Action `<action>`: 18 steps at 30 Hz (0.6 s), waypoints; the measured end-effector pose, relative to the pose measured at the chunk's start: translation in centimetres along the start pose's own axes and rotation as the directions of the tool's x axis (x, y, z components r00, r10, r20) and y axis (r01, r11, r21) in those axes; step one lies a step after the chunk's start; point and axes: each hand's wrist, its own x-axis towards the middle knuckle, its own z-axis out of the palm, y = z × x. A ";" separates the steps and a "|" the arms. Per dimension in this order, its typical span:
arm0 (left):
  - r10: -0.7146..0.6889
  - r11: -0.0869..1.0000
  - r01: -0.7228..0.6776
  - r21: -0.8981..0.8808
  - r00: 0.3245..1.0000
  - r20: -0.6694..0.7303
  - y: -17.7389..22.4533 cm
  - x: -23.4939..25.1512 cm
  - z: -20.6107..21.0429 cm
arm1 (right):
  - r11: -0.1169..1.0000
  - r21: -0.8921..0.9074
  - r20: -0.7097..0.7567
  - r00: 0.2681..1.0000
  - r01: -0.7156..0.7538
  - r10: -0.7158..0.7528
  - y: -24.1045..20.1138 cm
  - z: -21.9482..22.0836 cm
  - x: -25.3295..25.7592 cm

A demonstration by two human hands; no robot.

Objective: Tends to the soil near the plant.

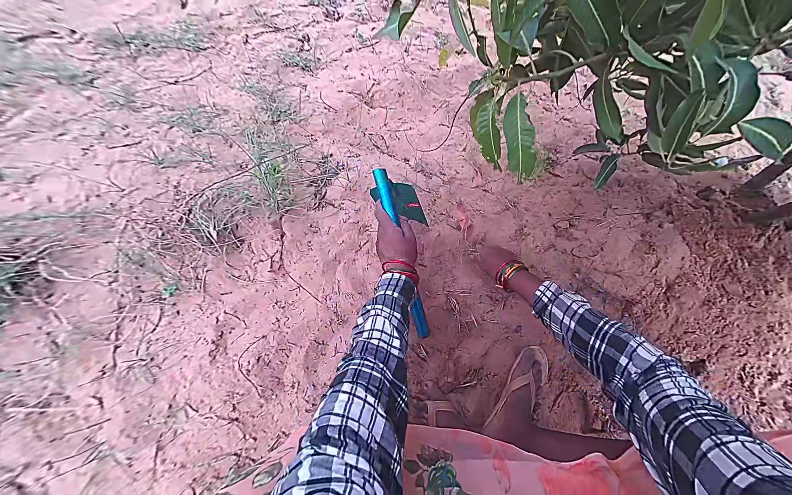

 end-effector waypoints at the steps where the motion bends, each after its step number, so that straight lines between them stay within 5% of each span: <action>1: 0.000 1.000 0.000 0.006 1.000 -0.008 -0.1 0.0 0.0 | 0.999 -0.025 0.033 0.999 0.021 -0.020 -0.4 0.5 -1.1; 3: -0.006 1.000 0.006 0.016 1.000 -0.015 -0.1 -0.4 -0.1 | 0.998 -0.058 0.071 0.997 -0.025 0.029 -0.8 0.1 -2.7; 7: -0.014 1.000 0.014 -0.003 1.000 -0.026 -0.1 -0.4 -0.1 | 0.987 0.054 -0.185 0.970 -0.149 0.156 2.7 -2.4 -0.8; 11: -0.024 1.000 0.024 -0.005 0.999 -0.045 -0.3 -0.4 0.0 | 0.938 -0.044 0.015 0.938 -0.344 0.345 4.7 -6.8 2.5; 15: -0.035 0.999 0.035 -0.009 0.997 -0.064 -0.6 -0.2 0.0 | 0.907 -0.283 0.117 0.927 -0.311 0.355 3.8 -4.5 2.2; 18: -0.040 0.999 0.039 -0.017 0.998 -0.054 -0.7 -0.4 -0.2 | 0.925 -0.275 0.128 0.943 -0.263 0.307 3.5 -2.8 1.1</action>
